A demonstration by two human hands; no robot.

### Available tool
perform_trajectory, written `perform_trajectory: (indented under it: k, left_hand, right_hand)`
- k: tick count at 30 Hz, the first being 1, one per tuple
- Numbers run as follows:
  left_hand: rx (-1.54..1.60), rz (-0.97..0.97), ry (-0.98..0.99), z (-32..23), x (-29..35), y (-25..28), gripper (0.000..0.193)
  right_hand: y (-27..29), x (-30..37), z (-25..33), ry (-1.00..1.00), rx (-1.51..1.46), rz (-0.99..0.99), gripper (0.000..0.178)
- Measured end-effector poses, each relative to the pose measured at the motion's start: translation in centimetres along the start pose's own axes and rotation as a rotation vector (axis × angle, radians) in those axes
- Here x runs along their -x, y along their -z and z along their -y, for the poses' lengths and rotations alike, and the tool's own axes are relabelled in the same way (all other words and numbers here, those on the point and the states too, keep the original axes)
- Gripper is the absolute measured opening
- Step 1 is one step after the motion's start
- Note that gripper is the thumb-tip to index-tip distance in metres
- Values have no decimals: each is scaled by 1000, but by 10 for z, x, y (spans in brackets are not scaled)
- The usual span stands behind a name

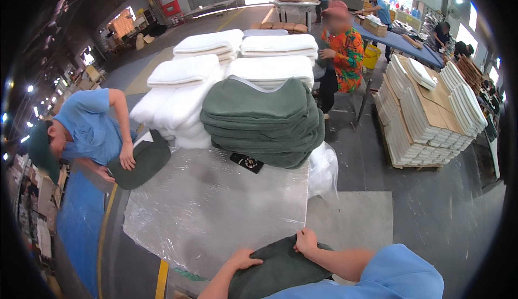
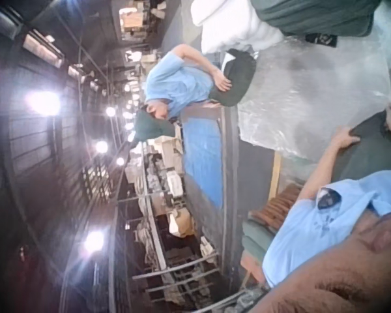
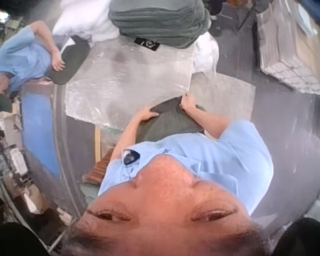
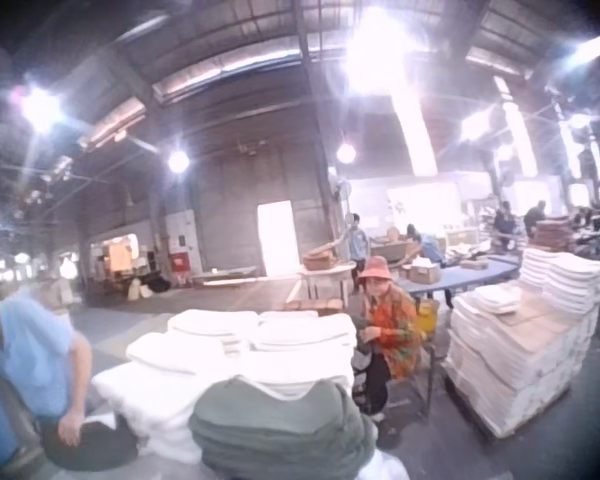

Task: The person folds green and white cushion covers by hand, aligning edges and stacking the finished items on a table. The person handles each cushion one at a time, smoothing and folding them before placing them in a growing stack.

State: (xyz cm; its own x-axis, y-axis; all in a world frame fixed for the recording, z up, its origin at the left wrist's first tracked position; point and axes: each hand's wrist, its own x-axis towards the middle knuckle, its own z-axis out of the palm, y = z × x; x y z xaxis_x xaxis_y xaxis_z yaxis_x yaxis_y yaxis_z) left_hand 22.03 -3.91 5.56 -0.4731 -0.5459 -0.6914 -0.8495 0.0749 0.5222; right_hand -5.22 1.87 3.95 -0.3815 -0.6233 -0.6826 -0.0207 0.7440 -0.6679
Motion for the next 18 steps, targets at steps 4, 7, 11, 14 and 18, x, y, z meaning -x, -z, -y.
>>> perform_trajectory:
  k: [4,7,11,14,18]
  left_hand:
    - [51,96,178,15,16,9,52]
    - [-117,59,195,21,22,13,50]
    - [-356,127,209,5,24,21,46]
    - [-565,260,165,-31,20,38,46]
    - [-350,278,54,-68,-11,37,56]
  right_hand:
    - [0,-1,-5,1,56,8,31]
    - [-1,4,1,7,61,32,32]
    - [1,4,2,-4,77,25,33]
    - [5,1,1,-4,65,10,33]
    - [4,6,-1,17,49,-4,33]
